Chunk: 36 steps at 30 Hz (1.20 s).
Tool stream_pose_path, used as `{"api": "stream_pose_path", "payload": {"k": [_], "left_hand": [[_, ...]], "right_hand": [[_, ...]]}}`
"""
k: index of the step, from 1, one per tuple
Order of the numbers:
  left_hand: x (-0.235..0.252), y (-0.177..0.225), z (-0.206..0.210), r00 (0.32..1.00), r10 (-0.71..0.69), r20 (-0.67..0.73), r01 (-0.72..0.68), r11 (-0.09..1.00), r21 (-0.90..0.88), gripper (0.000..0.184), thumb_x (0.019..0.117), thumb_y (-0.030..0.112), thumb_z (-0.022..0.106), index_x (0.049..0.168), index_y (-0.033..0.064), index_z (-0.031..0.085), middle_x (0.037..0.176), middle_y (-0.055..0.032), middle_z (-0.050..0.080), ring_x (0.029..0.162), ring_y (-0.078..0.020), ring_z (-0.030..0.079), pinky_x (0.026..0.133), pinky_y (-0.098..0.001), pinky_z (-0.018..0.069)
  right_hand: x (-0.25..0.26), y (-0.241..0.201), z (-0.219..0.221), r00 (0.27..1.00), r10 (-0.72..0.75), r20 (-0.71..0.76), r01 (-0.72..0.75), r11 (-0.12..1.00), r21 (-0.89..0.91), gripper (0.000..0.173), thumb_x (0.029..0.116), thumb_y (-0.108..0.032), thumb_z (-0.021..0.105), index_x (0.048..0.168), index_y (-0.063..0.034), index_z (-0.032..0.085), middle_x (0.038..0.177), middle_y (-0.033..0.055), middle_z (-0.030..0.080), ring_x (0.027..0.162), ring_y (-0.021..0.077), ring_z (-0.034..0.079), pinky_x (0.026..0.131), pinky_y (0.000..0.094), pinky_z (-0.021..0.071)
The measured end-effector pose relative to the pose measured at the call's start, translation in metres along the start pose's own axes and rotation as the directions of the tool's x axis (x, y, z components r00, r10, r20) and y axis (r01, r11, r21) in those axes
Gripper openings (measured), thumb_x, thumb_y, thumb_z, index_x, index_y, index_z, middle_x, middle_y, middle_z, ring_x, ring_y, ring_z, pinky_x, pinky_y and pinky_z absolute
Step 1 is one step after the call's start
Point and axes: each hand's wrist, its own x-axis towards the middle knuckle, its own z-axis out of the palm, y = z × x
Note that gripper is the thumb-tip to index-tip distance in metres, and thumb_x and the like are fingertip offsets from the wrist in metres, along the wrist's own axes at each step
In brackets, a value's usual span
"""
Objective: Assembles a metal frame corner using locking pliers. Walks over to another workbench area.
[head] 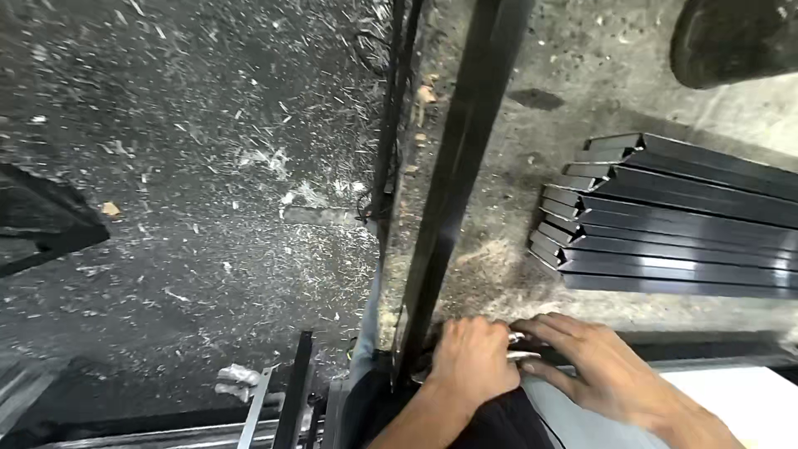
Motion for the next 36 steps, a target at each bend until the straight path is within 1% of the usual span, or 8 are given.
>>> {"api": "stream_pose_path", "payload": {"k": [2,5,8,13,17,25,31,36], "left_hand": [[0.003,0.001,-0.002,1.000,-0.004,0.024,0.004,1.000,0.011,0.031,0.0878,0.036,0.063,0.105,0.0108,0.070,0.095,-0.0139,0.072,0.096,-0.0348,0.070,0.079,-0.0576,0.0536],[0.005,0.002,0.001,1.000,-0.005,0.012,0.005,0.999,0.038,0.029,0.0888,0.036,0.062,0.104,0.0126,0.070,0.090,-0.0121,0.072,0.091,-0.0328,0.071,0.075,-0.0550,0.0542],[0.007,0.001,0.005,1.000,-0.011,-0.018,0.012,0.999,0.053,0.028,0.0884,0.037,0.062,0.097,0.0119,0.071,0.086,-0.0111,0.072,0.088,-0.0318,0.072,0.073,-0.0536,0.0544],[0.007,0.000,0.005,1.000,-0.013,-0.010,0.014,0.998,0.062,0.030,0.0877,0.040,0.061,0.091,0.0112,0.071,0.087,-0.0110,0.072,0.088,-0.0311,0.072,0.073,-0.0527,0.0536],[0.007,0.000,-0.001,0.998,-0.026,0.057,0.026,1.000,0.000,0.029,0.0884,0.037,0.064,0.093,0.0098,0.070,0.090,-0.0119,0.071,0.090,-0.0325,0.071,0.076,-0.0536,0.0538],[0.008,-0.005,0.001,0.998,0.012,0.064,-0.009,0.998,-0.060,0.024,0.0858,0.036,0.065,0.090,0.0128,0.070,0.083,-0.0090,0.070,0.085,-0.0300,0.070,0.072,-0.0510,0.0520],[0.010,-0.005,-0.003,0.995,-0.006,0.097,0.012,0.998,-0.057,0.029,0.0835,0.039,0.068,0.087,0.0106,0.070,0.085,-0.0107,0.070,0.087,-0.0319,0.070,0.074,-0.0532,0.0519],[0.010,-0.005,0.000,0.997,-0.017,0.071,0.021,0.998,-0.052,0.026,0.0839,0.038,0.067,0.084,0.0128,0.070,0.079,-0.0087,0.069,0.082,-0.0296,0.070,0.071,-0.0509,0.0520]], "right_hand": [[0.016,-0.003,-0.027,0.979,-0.055,0.195,0.079,0.990,-0.118,0.046,0.0978,-0.057,0.057,0.124,-0.0204,0.066,0.103,0.0017,0.070,0.089,0.0209,0.071,0.069,0.0454,0.0597],[0.043,-0.010,-0.055,0.890,-0.068,0.452,0.181,0.961,-0.211,0.034,0.0936,-0.051,0.063,0.108,-0.0210,0.068,0.090,-0.0016,0.066,0.078,0.0175,0.067,0.063,0.0409,0.0554],[0.069,-0.029,-0.068,0.777,0.016,0.629,0.205,0.939,-0.276,0.026,0.0886,-0.042,0.069,0.098,-0.0178,0.067,0.084,0.0001,0.065,0.073,0.0197,0.066,0.061,0.0427,0.0533],[0.107,-0.055,-0.068,0.580,0.163,0.798,0.224,0.910,-0.348,0.024,0.0815,-0.036,0.077,0.085,-0.0136,0.067,0.078,0.0048,0.063,0.073,0.0260,0.065,0.062,0.0483,0.0515],[0.117,-0.061,-0.065,0.450,0.299,0.841,0.141,0.906,-0.398,0.028,0.0839,-0.037,0.074,0.091,-0.0115,0.068,0.081,0.0065,0.064,0.076,0.0278,0.066,0.063,0.0504,0.0509],[0.120,-0.045,-0.066,0.427,0.224,0.876,0.145,0.939,-0.311,0.033,0.0869,-0.046,0.074,0.092,-0.0143,0.069,0.080,0.0028,0.065,0.077,0.0232,0.066,0.066,0.0468,0.0523],[0.132,-0.056,-0.065,0.384,0.288,0.877,0.056,0.941,-0.334,0.020,0.0840,-0.031,0.076,0.087,-0.0125,0.069,0.076,0.0037,0.063,0.072,0.0234,0.064,0.061,0.0471,0.0499],[0.135,-0.047,-0.058,0.376,0.256,0.891,0.142,0.934,-0.329,0.025,0.0802,-0.038,0.078,0.083,-0.0157,0.068,0.075,0.0019,0.063,0.071,0.0226,0.064,0.060,0.0476,0.0487]]}}
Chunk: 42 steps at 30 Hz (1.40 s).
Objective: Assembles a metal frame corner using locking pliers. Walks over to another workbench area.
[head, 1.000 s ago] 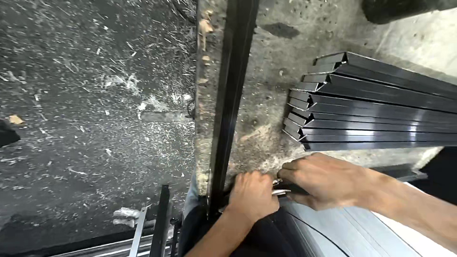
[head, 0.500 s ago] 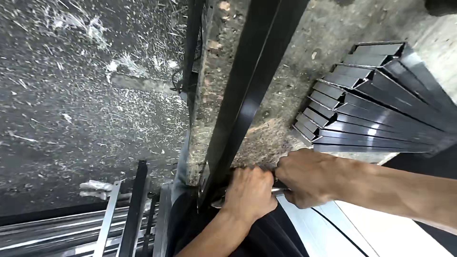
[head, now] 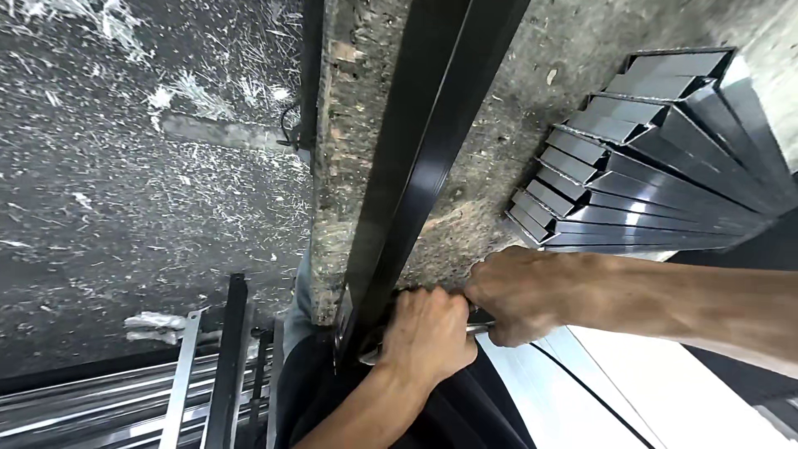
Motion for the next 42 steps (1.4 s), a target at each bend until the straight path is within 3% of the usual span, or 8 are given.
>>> {"api": "stream_pose_path", "payload": {"k": [5,11,15,22,33,38,42], "left_hand": [[0.000,-0.002,0.001,1.000,0.020,-0.008,-0.020,0.999,0.034,0.022,0.0836,0.036,0.068,0.083,0.0135,0.069,0.078,-0.0070,0.068,0.080,-0.0279,0.069,0.070,-0.0483,0.0510],[-0.003,-0.003,0.005,0.996,0.078,-0.049,-0.073,0.992,0.102,0.017,0.0846,0.029,0.067,0.093,0.0150,0.069,0.078,-0.0058,0.067,0.072,-0.0263,0.067,0.062,-0.0449,0.0508],[-0.002,-0.004,0.009,0.995,0.088,-0.041,-0.082,0.990,0.115,0.025,0.0853,0.027,0.068,0.106,0.0138,0.069,0.094,-0.0064,0.070,0.082,-0.0274,0.068,0.064,-0.0455,0.0524],[-0.001,-0.003,0.007,0.998,0.061,-0.005,-0.061,0.995,0.079,0.025,0.0845,0.023,0.070,0.107,0.0131,0.068,0.090,-0.0057,0.069,0.077,-0.0259,0.068,0.064,-0.0451,0.0532],[-0.001,-0.006,0.011,0.997,0.068,-0.045,-0.064,0.994,0.091,0.022,0.0786,0.021,0.074,0.099,0.0148,0.069,0.082,-0.0038,0.067,0.071,-0.0250,0.067,0.057,-0.0436,0.0517],[0.001,-0.006,0.010,0.998,0.059,-0.027,-0.056,0.993,0.103,0.027,0.0786,0.021,0.074,0.104,0.0147,0.069,0.084,-0.0043,0.067,0.073,-0.0255,0.067,0.059,-0.0441,0.0522],[0.000,-0.006,0.009,0.998,0.056,-0.031,-0.051,0.991,0.124,0.025,0.0776,0.022,0.075,0.101,0.0146,0.069,0.084,-0.0040,0.067,0.073,-0.0248,0.067,0.058,-0.0433,0.0519]], "right_hand": [[0.002,0.003,0.003,0.998,-0.060,-0.028,0.060,0.998,-0.023,0.026,0.0804,-0.037,0.077,0.082,-0.0153,0.065,0.074,0.0013,0.061,0.069,0.0213,0.062,0.057,0.0450,0.0484],[0.004,0.011,0.005,0.991,-0.134,-0.030,0.134,0.991,0.004,0.028,0.0804,-0.038,0.078,0.080,-0.0148,0.063,0.073,0.0008,0.059,0.068,0.0197,0.062,0.058,0.0438,0.0488],[0.005,0.011,0.010,0.987,-0.136,-0.085,0.134,0.991,-0.026,0.025,0.0773,-0.035,0.080,0.077,-0.0156,0.064,0.066,-0.0031,0.057,0.061,0.0153,0.060,0.055,0.0394,0.0475],[0.011,0.016,0.015,0.980,-0.165,-0.108,0.164,0.986,-0.018,0.026,0.0747,-0.035,0.080,0.076,-0.0157,0.063,0.064,-0.0027,0.057,0.060,0.0160,0.059,0.053,0.0406,0.0474],[0.018,0.019,0.014,0.979,-0.176,-0.104,0.181,0.983,0.040,0.027,0.0725,-0.030,0.084,0.090,-0.0182,0.067,0.078,-0.0004,0.062,0.070,0.0187,0.063,0.059,0.0448,0.0521],[0.019,0.018,0.014,0.982,-0.151,-0.110,0.157,0.987,0.044,0.028,0.0716,-0.030,0.084,0.090,-0.0184,0.067,0.077,0.0000,0.061,0.069,0.0190,0.063,0.057,0.0451,0.0519],[0.018,0.016,0.014,0.982,-0.142,-0.124,0.149,0.988,0.048,0.027,0.0719,-0.028,0.085,0.090,-0.0183,0.067,0.077,0.0002,0.061,0.069,0.0196,0.063,0.056,0.0456,0.0519]]}}
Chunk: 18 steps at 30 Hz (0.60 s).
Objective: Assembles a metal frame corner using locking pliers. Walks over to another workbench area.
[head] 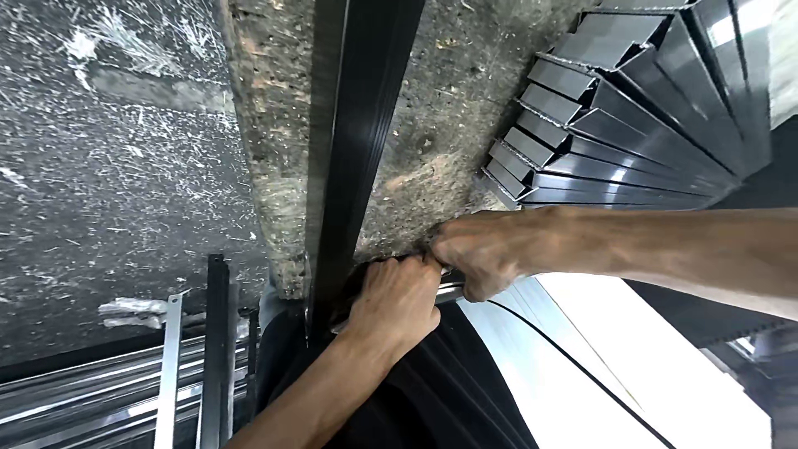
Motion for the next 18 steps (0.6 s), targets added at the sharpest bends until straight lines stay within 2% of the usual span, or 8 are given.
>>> {"api": "stream_pose_path", "payload": {"k": [6,10,13,18], "left_hand": [[0.0009,-0.0017,0.0035,0.999,0.022,-0.035,-0.023,1.000,-0.011,0.026,0.0759,0.019,0.076,0.100,0.0138,0.069,0.082,-0.0050,0.067,0.072,-0.0262,0.067,0.058,-0.0451,0.0523],[0.0009,-0.0026,0.0052,0.999,0.030,-0.043,-0.030,1.000,0.002,0.026,0.0757,0.020,0.076,0.100,0.0140,0.068,0.079,-0.0047,0.066,0.070,-0.0258,0.067,0.057,-0.0443,0.0514],[0.0018,-0.0033,0.0050,0.999,0.041,-0.033,-0.041,0.999,-0.003,0.027,0.0766,0.020,0.075,0.101,0.0126,0.069,0.082,-0.0064,0.067,0.073,-0.0277,0.068,0.060,-0.0466,0.0531],[0.0030,-0.0056,0.0082,0.998,0.060,-0.018,-0.060,0.998,-0.008,0.022,0.0763,0.019,0.075,0.097,0.0121,0.069,0.083,-0.0066,0.068,0.075,-0.0278,0.068,0.061,-0.0472,0.0539]], "right_hand": [[-0.0021,-0.0009,-0.0016,1.000,0.007,-0.010,-0.007,1.000,-0.003,0.025,0.0725,-0.024,0.084,0.089,-0.0156,0.066,0.075,0.0013,0.060,0.066,0.0205,0.062,0.055,0.0456,0.0502],[-0.0009,0.0011,0.0025,1.000,-0.001,-0.029,0.001,1.000,-0.013,0.026,0.0720,-0.027,0.085,0.087,-0.0161,0.066,0.073,0.0007,0.060,0.065,0.0195,0.061,0.054,0.0448,0.0503],[-0.0020,0.0000,0.0006,1.000,0.028,-0.007,-0.028,0.999,0.033,0.026,0.0743,-0.025,0.085,0.092,-0.0158,0.068,0.075,0.0016,0.063,0.064,0.0199,0.062,0.055,0.0456,0.0529],[0.0018,0.0006,0.0036,1.000,0.007,-0.021,-0.006,0.999,0.050,0.026,0.0738,-0.025,0.085,0.086,-0.0126,0.065,0.075,0.0027,0.062,0.065,0.0204,0.062,0.054,0.0449,0.0521]]}}
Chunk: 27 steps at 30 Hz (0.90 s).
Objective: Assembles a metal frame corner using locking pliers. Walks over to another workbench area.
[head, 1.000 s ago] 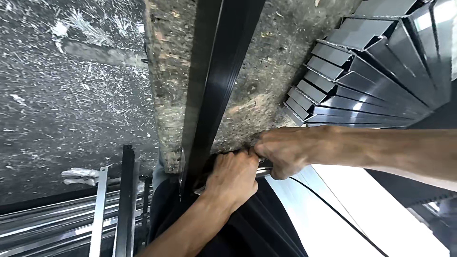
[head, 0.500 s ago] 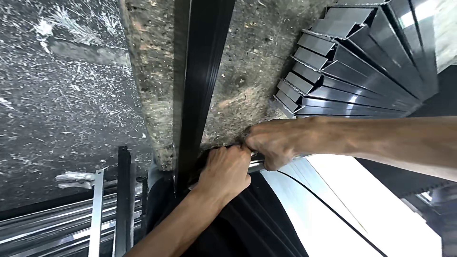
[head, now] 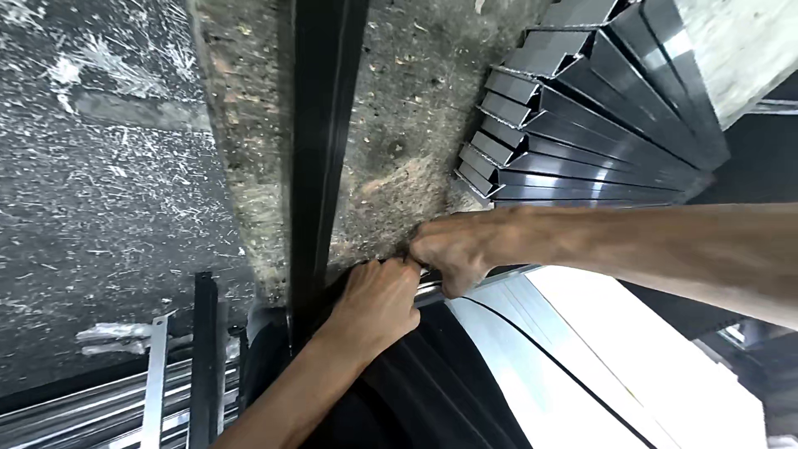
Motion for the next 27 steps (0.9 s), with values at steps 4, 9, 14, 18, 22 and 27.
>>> {"api": "stream_pose_path", "payload": {"k": [4,9,14,18,22,27], "left_hand": [[0.0003,-0.0011,-0.0006,1.000,-0.011,0.029,0.012,1.000,-0.006,0.023,0.0769,0.018,0.074,0.098,0.0119,0.068,0.083,-0.0068,0.067,0.075,-0.0279,0.068,0.061,-0.0475,0.0537],[0.0008,-0.0014,-0.0022,0.999,-0.009,0.049,0.007,1.000,0.026,0.021,0.0771,0.019,0.074,0.096,0.0121,0.068,0.084,-0.0065,0.068,0.076,-0.0274,0.068,0.062,-0.0469,0.0528],[-0.0013,-0.0015,-0.0022,1.000,0.006,0.025,-0.007,0.999,0.042,0.023,0.0765,0.018,0.075,0.097,0.0112,0.068,0.085,-0.0067,0.067,0.076,-0.0271,0.068,0.061,-0.0463,0.0516],[-0.0009,-0.0018,-0.0035,0.999,0.010,0.043,-0.011,1.000,0.020,0.024,0.0770,0.017,0.074,0.099,0.0105,0.066,0.088,-0.0072,0.068,0.079,-0.0277,0.068,0.063,-0.0468,0.0522],[-0.0025,-0.0035,0.0000,0.999,0.039,0.022,-0.039,0.999,-0.013,0.026,0.0761,0.016,0.075,0.099,0.0101,0.066,0.087,-0.0073,0.067,0.078,-0.0278,0.068,0.062,-0.0466,0.0516],[-0.0012,-0.0058,0.0000,0.998,0.054,0.011,-0.054,0.999,-0.007,0.025,0.0774,0.017,0.074,0.100,0.0107,0.066,0.085,-0.0069,0.066,0.077,-0.0271,0.068,0.061,-0.0470,0.0519]], "right_hand": [[0.0034,0.0028,0.0026,1.000,-0.026,-0.004,0.026,1.000,0.012,0.028,0.0730,-0.025,0.085,0.088,-0.0134,0.065,0.076,0.0019,0.062,0.065,0.0191,0.063,0.053,0.0438,0.0522],[0.0038,0.0025,0.0026,1.000,0.003,-0.012,-0.003,1.000,-0.028,0.029,0.0721,-0.030,0.085,0.085,-0.0140,0.064,0.076,0.0027,0.061,0.068,0.0220,0.062,0.056,0.0475,0.0501],[0.0017,0.0031,0.0044,0.998,-0.029,-0.048,0.025,0.997,-0.074,0.031,0.0725,-0.033,0.084,0.083,-0.0134,0.062,0.075,0.0028,0.060,0.069,0.0225,0.062,0.059,0.0480,0.0491],[0.0012,0.0061,0.0066,0.997,-0.056,-0.060,0.051,0.996,-0.079,0.033,0.0720,-0.033,0.085,0.081,-0.0127,0.061,0.075,0.0031,0.060,0.070,0.0220,0.062,0.061,0.0472,0.0492],[0.0016,0.0043,0.0076,0.999,-0.034,-0.036,0.031,0.998,-0.061,0.033,0.0720,-0.034,0.086,0.078,-0.0126,0.062,0.074,0.0027,0.060,0.069,0.0213,0.061,0.061,0.0463,0.0490],[0.0020,0.0039,0.0074,0.999,-0.020,-0.040,0.019,0.999,-0.030,0.027,0.0743,-0.029,0.086,0.081,-0.0131,0.064,0.070,0.0006,0.058,0.065,0.0179,0.059,0.057,0.0430,0.0478]]}}
